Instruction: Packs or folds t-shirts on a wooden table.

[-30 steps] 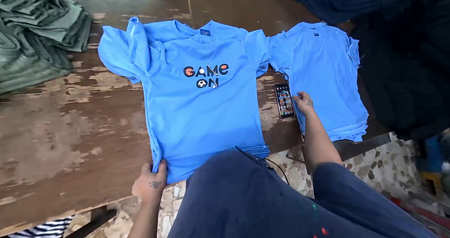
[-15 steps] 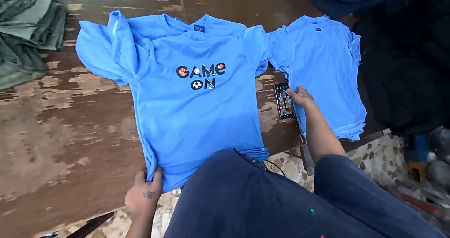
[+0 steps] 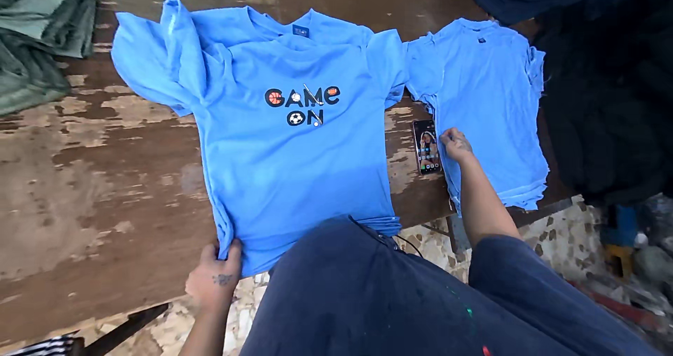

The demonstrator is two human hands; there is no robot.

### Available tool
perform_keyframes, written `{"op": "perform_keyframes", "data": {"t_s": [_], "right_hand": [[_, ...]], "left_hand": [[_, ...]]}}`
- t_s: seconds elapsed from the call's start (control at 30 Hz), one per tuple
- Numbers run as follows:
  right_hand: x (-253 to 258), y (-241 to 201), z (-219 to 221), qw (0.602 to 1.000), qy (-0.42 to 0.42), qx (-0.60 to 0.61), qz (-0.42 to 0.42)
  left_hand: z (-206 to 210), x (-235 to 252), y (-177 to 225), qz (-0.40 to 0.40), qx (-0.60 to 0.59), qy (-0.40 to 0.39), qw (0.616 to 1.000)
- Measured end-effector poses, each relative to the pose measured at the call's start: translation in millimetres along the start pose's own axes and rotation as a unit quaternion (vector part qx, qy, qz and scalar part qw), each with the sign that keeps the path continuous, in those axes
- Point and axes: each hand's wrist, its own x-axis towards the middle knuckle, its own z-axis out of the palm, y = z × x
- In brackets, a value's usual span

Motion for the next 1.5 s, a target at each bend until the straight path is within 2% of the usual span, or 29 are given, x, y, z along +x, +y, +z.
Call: {"op": "perform_keyframes", "data": {"t_s": [0.33,0.7,0.83,1.17,1.5], "right_hand": [[3.9,9.4,3.6,1.0,0.005,0.029,-0.003],[7.4,23.9,-1.4,0.995,-0.069,-0.025,-0.062],[-6.6,10.4,-3.1,0.996,-0.059,-0.058,-0.044],[12.1,21.6,-4.6,0.996,-0.068,0.004,-0.059],[19.5,5.5,-6.4,0.996,-0.083,-0.029,-0.008]], "left_hand": [[1.8,0.3,0.4,-0.003,0.006,0.008,1.0],[3.7,0.6,-0.6,0.001,0.005,0.014,1.0],[4.6,0.6,-0.6,-0.003,0.006,0.015,1.0],[4.4,0.9,-0.7,-0.01,0.005,0.014,1.0],[6.4,2.2,-1.7,-0.014,0.01,0.012,1.0]]}}
